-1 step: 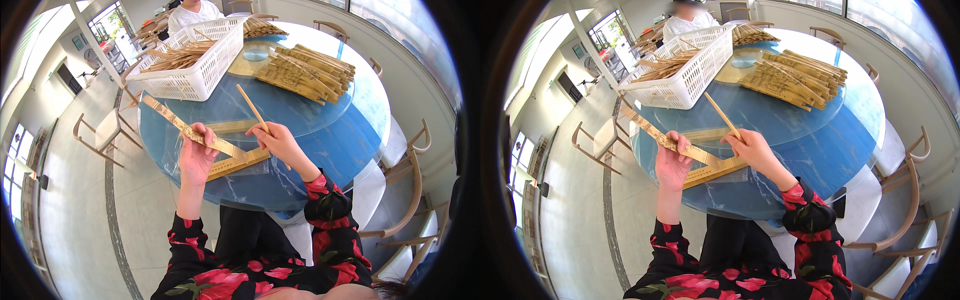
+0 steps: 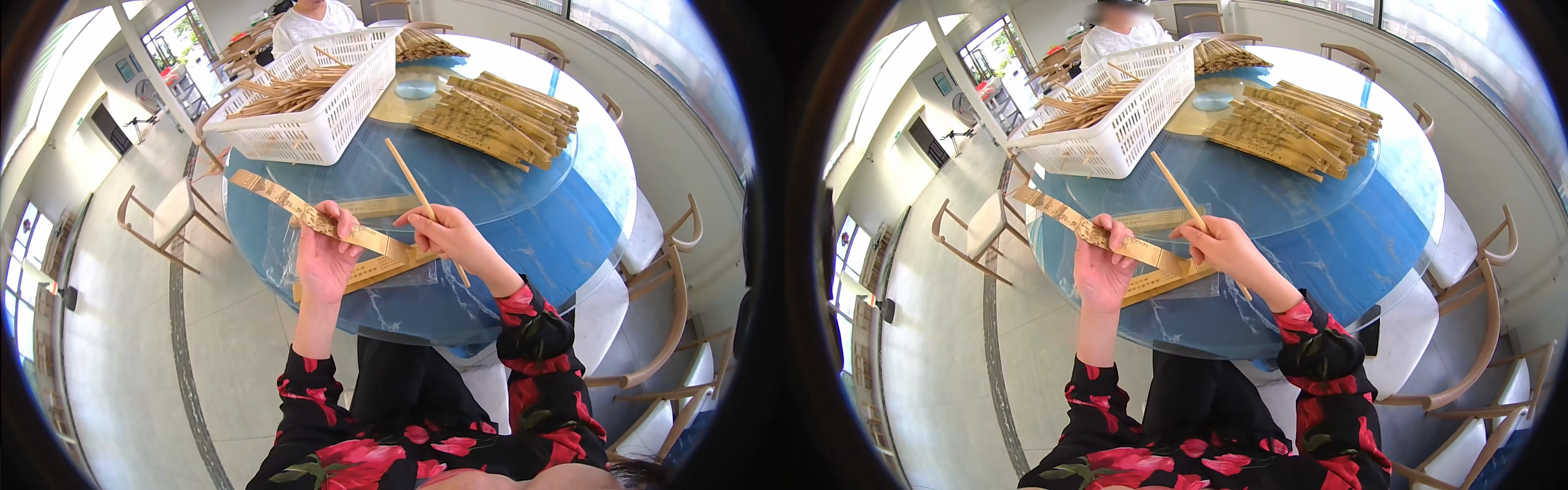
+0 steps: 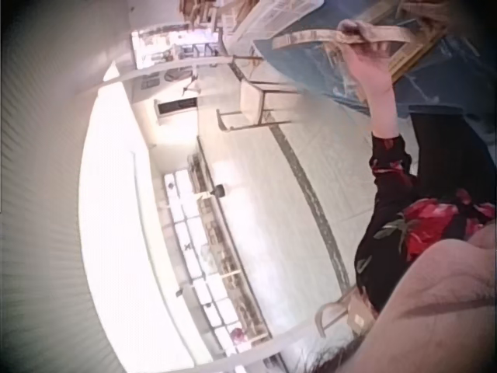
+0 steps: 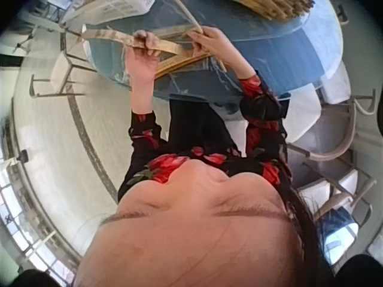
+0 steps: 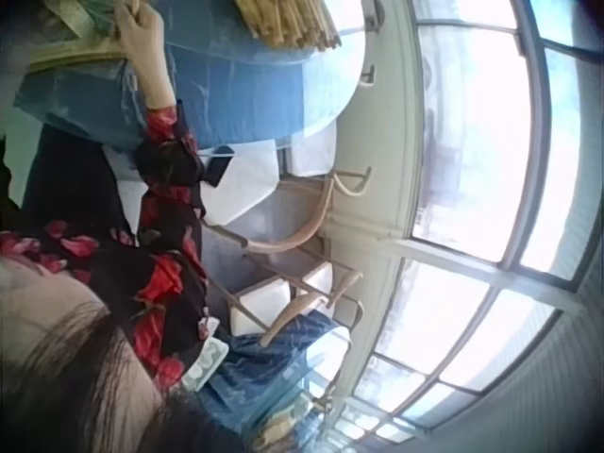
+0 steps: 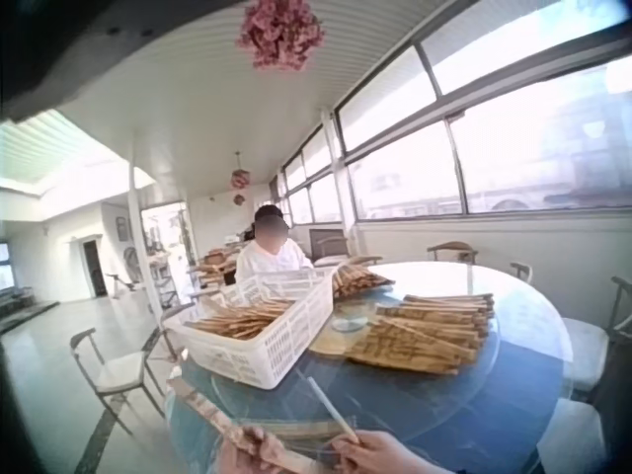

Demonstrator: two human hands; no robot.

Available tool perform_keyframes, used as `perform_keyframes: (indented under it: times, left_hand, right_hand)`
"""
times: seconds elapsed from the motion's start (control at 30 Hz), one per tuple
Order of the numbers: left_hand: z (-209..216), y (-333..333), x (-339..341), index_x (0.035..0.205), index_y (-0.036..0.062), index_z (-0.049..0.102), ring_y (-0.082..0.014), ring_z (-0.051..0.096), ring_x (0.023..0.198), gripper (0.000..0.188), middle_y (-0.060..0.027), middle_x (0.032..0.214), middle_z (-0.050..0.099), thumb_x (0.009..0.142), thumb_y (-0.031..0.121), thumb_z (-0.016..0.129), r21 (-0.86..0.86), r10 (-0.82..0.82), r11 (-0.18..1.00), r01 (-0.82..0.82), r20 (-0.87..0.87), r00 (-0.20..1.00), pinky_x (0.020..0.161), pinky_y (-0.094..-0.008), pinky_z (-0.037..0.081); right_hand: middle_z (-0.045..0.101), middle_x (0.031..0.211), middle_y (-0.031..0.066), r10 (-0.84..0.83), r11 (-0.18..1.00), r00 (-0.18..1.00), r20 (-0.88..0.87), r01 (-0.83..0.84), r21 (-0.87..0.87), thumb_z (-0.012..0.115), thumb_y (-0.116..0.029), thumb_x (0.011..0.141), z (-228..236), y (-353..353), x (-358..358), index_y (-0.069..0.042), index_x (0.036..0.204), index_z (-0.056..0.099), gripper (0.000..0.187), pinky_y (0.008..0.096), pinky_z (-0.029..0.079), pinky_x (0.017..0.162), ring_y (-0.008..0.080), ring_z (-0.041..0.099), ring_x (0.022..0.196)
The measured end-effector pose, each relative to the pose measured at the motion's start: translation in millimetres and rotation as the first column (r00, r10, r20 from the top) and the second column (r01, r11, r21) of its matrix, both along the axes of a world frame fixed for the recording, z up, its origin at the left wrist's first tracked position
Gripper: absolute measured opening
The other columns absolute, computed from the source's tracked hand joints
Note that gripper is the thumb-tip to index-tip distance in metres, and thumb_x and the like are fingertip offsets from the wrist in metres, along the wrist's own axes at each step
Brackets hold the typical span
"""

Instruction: The person inserts wooden sticks into small paper sleeves at a round table. They repeatedly pick up sticks from a white basket, slide them into sleeves, and place the completed units on a growing stack. Another person is visible across the table performing similar actions.

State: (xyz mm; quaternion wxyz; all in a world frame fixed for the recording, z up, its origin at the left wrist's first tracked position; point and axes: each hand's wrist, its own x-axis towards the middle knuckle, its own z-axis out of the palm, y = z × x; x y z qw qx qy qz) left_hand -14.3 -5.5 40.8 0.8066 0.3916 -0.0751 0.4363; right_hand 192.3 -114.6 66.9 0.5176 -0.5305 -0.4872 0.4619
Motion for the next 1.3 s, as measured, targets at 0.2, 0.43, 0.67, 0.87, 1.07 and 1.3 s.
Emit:
perform_keyframes:
  times: [0.2,0.43,0.67,0.87,1.07,1.3]
  left_hand:
    - [-13,0,18,0.113,0.0067,0.052,-0.0133,0.042,0.079,0.039,-0.0022,0.085,0.044,0.111,0.044,0.040,-0.132,-0.002,0.991,0.012,0.078,0.997,0.063,-0.0245,0.045]
    - [-24,7,13,0.123,0.0061,0.052,-0.0138,0.045,0.083,0.045,-0.0019,0.091,0.048,0.109,0.048,0.042,-0.197,0.017,0.980,-0.001,0.081,0.997,0.068,-0.0250,0.046]
    - [-25,-28,25,0.138,0.0034,0.050,-0.0090,0.051,0.086,0.048,-0.0012,0.101,0.055,0.101,0.029,0.068,0.274,0.373,0.922,-0.273,-0.442,0.816,0.077,-0.0264,0.044]
    - [-38,-40,29,0.127,0.0037,0.053,-0.0056,0.041,0.062,0.025,0.0027,0.082,0.051,0.104,0.009,0.060,0.118,0.221,0.975,-0.187,-0.469,0.855,0.060,-0.0245,0.035]
    - [-39,-39,30,0.127,0.0018,0.054,-0.0055,0.049,0.068,0.026,0.0013,0.085,0.056,0.103,0.006,0.062,0.165,0.233,0.971,-0.173,-0.487,0.842,0.061,-0.0220,0.039]
    - [-42,-38,30,0.124,0.0001,0.057,-0.0062,0.056,0.071,0.025,-0.0014,0.087,0.063,0.100,0.002,0.064,0.306,0.362,0.923,-0.231,-0.497,0.788,0.063,-0.0200,0.044]
  right_hand:
    - [0.053,0.069,-0.0049,0.059,0.980,0.990,-0.129,-0.082,-0.183,0.059,-0.032,0.105,-6,-3,13,-0.006,0.106,0.068,0.028,0.0202,0.025,0.047,0.0012,0.035,0.053]
    - [0.056,0.074,-0.0032,0.165,0.965,0.982,-0.090,-0.180,-0.192,0.063,-0.022,0.103,-8,-5,12,-0.005,0.103,0.064,0.017,0.0191,0.028,0.048,0.0014,0.040,0.058]
    - [0.058,0.074,-0.0023,0.110,0.980,0.981,-0.159,-0.134,-0.148,0.062,-0.017,0.102,-13,-5,7,-0.004,0.104,0.064,0.014,0.0194,0.029,0.048,0.0017,0.041,0.057]
    - [0.060,0.073,-0.0024,0.138,0.974,0.984,-0.117,-0.156,-0.166,0.063,-0.018,0.101,-11,-6,5,-0.004,0.103,0.066,0.015,0.0192,0.029,0.048,0.0011,0.042,0.056]
    - [0.060,0.074,-0.0037,0.169,0.967,0.983,-0.074,-0.179,-0.178,0.065,-0.018,0.099,-15,-5,8,-0.005,0.099,0.066,0.013,0.0188,0.029,0.049,0.0005,0.042,0.057]
    - [0.058,0.074,-0.0041,0.135,0.985,0.991,-0.007,-0.135,-0.112,0.065,-0.017,0.096,-18,-5,7,-0.004,0.099,0.066,0.014,0.0212,0.034,0.054,0.0028,0.045,0.063]
